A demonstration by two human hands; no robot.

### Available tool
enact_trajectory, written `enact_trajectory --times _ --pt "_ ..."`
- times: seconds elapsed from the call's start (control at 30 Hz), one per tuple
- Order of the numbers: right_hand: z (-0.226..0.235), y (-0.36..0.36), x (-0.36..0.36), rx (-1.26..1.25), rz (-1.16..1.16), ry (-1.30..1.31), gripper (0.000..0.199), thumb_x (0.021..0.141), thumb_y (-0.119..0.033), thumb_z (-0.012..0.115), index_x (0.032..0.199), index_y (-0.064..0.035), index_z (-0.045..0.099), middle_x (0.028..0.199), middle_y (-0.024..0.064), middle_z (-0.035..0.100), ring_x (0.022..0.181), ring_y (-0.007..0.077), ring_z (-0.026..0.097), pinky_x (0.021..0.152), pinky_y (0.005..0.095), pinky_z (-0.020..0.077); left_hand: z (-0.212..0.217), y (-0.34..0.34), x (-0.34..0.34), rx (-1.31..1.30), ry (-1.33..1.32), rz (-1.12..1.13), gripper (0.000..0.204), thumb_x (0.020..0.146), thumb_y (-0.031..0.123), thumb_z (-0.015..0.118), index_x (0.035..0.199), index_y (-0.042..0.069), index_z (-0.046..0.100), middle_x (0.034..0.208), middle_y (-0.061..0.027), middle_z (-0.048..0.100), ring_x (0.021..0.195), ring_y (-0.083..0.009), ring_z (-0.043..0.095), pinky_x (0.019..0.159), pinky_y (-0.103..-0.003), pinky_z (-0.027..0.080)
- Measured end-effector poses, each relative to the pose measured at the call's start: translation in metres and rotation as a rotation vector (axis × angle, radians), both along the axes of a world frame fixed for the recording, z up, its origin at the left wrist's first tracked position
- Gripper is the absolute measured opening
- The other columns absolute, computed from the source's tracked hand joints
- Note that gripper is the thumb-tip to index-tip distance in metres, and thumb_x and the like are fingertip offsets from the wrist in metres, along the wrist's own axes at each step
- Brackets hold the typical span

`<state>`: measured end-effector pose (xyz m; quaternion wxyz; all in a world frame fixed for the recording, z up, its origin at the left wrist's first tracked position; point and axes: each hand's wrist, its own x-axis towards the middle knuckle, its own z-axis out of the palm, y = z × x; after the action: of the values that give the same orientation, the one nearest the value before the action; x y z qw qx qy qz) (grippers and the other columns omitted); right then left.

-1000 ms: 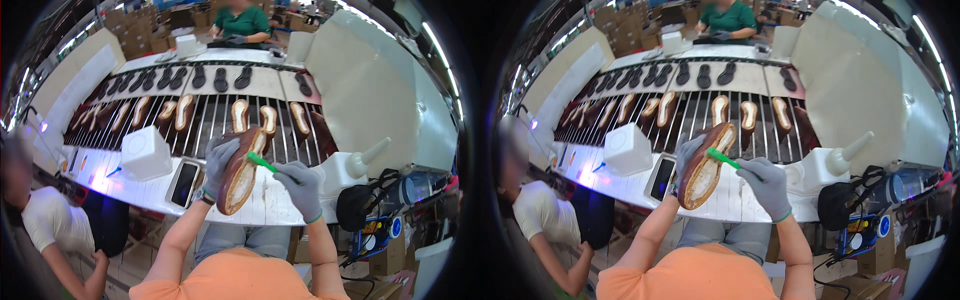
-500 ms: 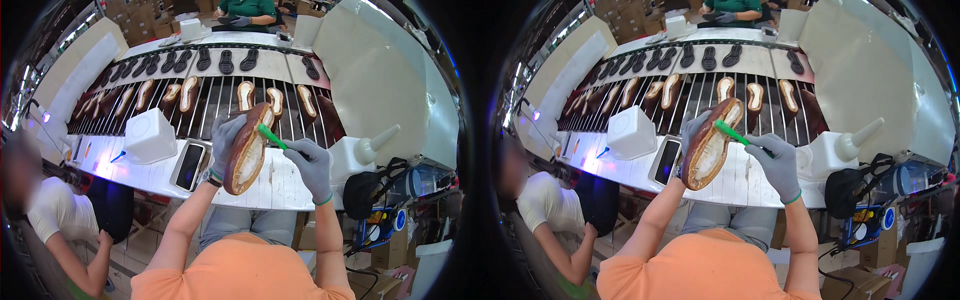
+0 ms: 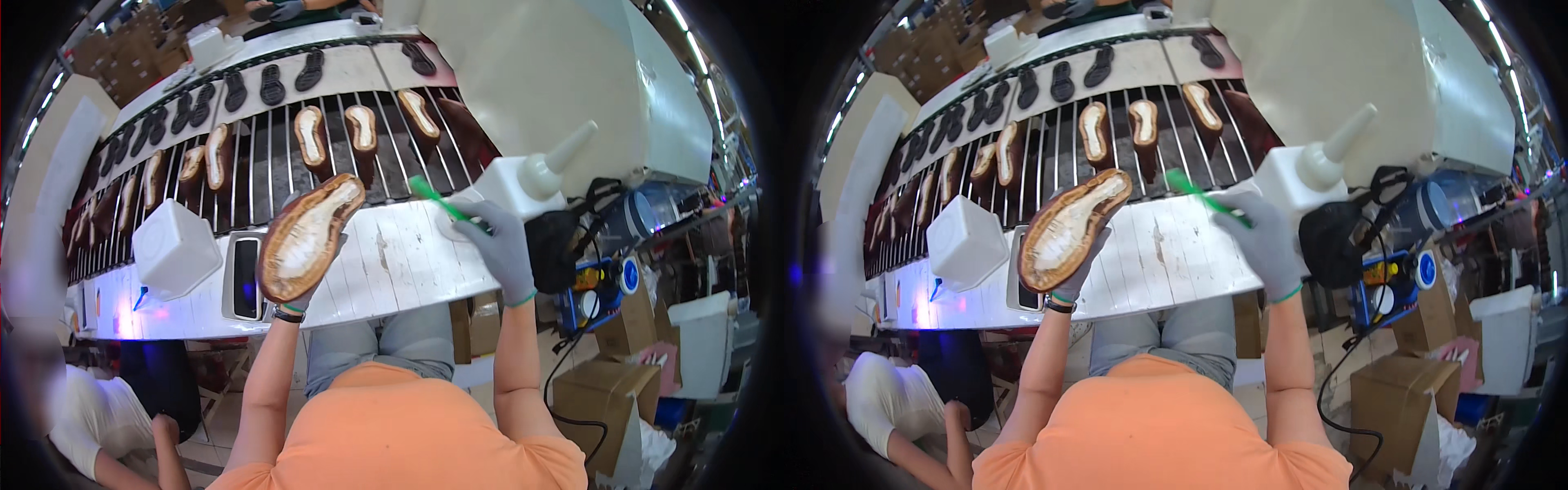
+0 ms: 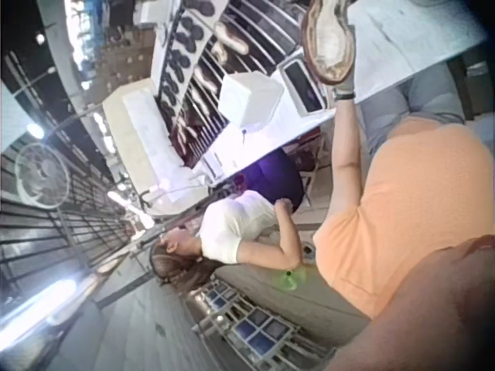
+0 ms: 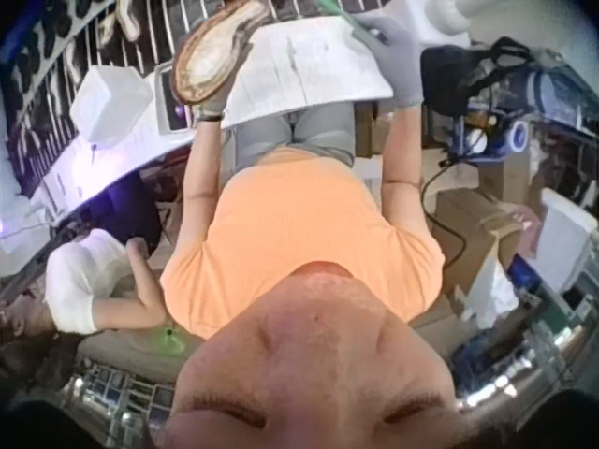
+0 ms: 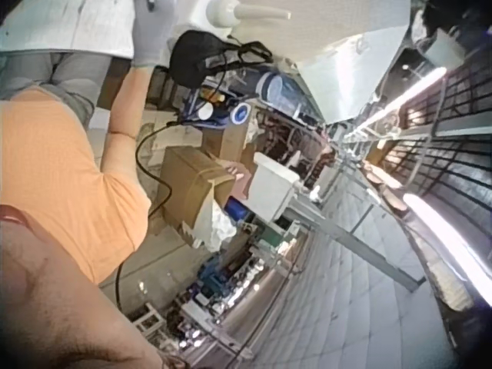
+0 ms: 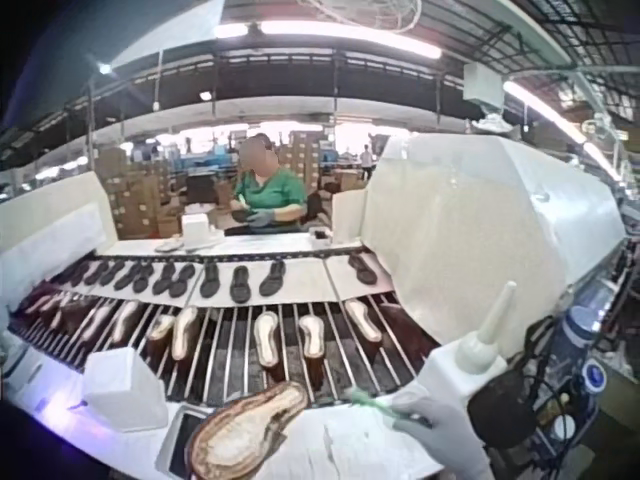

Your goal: Applying adhesive to the seam of a shoe upper and sole using a brush.

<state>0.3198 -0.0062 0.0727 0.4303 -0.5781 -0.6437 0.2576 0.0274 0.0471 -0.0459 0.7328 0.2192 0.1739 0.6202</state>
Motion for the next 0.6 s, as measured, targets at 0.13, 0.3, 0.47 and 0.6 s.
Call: enact_trajectory --times 0.13,0.3,0.47,0.6 --pt "-0.092 -0.003 0.055 -0.13 -0.361 -0.607 0.019 0.082 -0.018 0.066 0.097 -0.0073 0.068 0.089 0.0144 0.066 0.082 0.0336 0.063 0.072 0.0424 0.0494 -0.053 -0.016 0.0 0.564 1.459 0.499 0.063 0.077 0.022 0.081 0.131 0.009 0.052 0.128 -0.0061 0.059 0.118 -0.0203 0.054 0.103 -0.033 0.04" --pt "-0.124 0.002 0.055 -0.238 -0.464 -0.807 0.015 0.084 -0.019 0.063 0.095 -0.009 0.066 0.09 0.0136 0.062 0.081 0.0342 0.063 0.07 0.047 0.0486 -0.077 -0.033 0.001 0.444 1.203 0.39 0.057 0.085 0.02 0.073 0.135 0.007 0.049 0.135 -0.0066 0.053 0.123 -0.0188 0.05 0.104 -0.031 0.041" --pt "-0.135 0.012 0.05 -0.234 -0.421 -0.924 0.01 0.084 -0.015 0.061 0.09 -0.007 0.06 0.086 0.014 0.06 0.078 0.0351 0.063 0.068 0.045 0.0497 -0.068 -0.041 0.002 0.397 1.101 0.447 0.059 0.083 0.017 0.075 0.134 0.006 0.048 0.132 -0.0068 0.056 0.118 -0.0183 0.054 0.103 -0.032 0.042" --pt "-0.141 0.004 0.075 -0.166 -0.359 -0.475 0.018 0.081 -0.017 0.067 0.092 -0.0043 0.07 0.084 0.0157 0.066 0.075 0.0322 0.064 0.066 0.0435 0.0492 -0.069 -0.037 0.003 0.455 1.294 0.532 0.057 0.085 0.018 0.073 0.135 0.006 0.047 0.132 -0.0064 0.055 0.12 -0.018 0.053 0.104 -0.032 0.041"
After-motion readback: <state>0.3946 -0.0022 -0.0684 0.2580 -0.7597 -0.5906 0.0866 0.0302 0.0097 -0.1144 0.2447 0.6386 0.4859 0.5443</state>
